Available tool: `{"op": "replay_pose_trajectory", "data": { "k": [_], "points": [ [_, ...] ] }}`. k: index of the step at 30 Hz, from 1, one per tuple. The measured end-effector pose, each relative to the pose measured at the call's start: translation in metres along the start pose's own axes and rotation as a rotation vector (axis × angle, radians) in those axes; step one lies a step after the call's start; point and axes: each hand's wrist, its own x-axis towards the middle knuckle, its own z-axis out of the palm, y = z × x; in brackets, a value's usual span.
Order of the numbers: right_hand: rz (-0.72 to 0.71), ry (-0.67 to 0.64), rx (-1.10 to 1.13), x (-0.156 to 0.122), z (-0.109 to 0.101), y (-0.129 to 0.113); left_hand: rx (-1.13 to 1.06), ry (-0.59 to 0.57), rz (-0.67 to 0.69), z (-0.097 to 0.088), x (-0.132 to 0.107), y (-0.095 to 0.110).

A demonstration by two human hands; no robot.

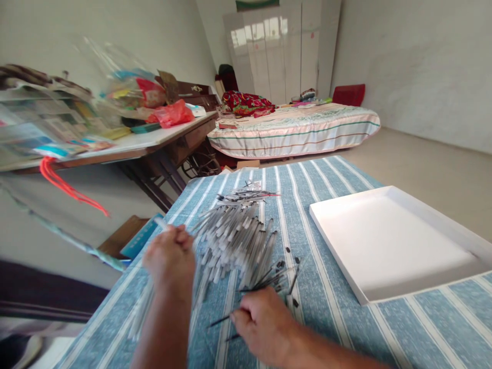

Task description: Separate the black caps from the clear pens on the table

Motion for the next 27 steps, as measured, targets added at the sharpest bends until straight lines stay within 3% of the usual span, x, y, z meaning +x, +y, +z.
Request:
{"op": "replay_pose_trajectory", "data": {
  "k": [2, 5, 8, 11, 13, 16, 20, 22, 24, 27],
  "points": [
    [-0.062, 0.1, -0.235, 0.0, -0.005, 0.006, 0.074, 0.038, 0.106, -0.02, 0.022, 0.013],
    [-0.019, 0.175, -0.452, 0.005, -0.022, 0.014, 0.867, -0.181, 0.235, -0.057, 0.04, 0.015],
    [0.012, 0.156, -0.553, 0.009, -0.041, 0.02, 1.519, -0.351, 0.169, -0.09, 0.042, 0.002],
    [0.014, 0.103, -0.551, 0.009, -0.055, 0.025, 1.835, -0.427, 0.043, -0.109, 0.039, -0.011],
    [0.012, 0.093, -0.496, 0.01, -0.061, 0.029, 1.888, -0.394, 0.063, -0.11, 0.034, -0.013],
    [0.014, 0.194, -0.368, 0.016, -0.066, 0.04, 1.777, -0.41, 0.243, -0.089, 0.019, -0.014],
    [0.033, 0.423, -0.112, 0.029, -0.065, 0.061, 1.567, -0.763, 0.488, -0.03, -0.016, -0.028],
    [0.053, 0.482, -0.061, 0.033, -0.063, 0.068, 1.588, -0.9, 0.529, 0.001, -0.033, -0.042],
    [0.068, 0.517, -0.037, 0.035, -0.063, 0.073, 1.605, -0.936, 0.537, 0.027, -0.044, -0.055],
    [0.075, 0.563, 0.012, 0.034, -0.064, 0.076, 1.644, -0.947, 0.524, 0.048, -0.051, -0.069]
  ]
}}
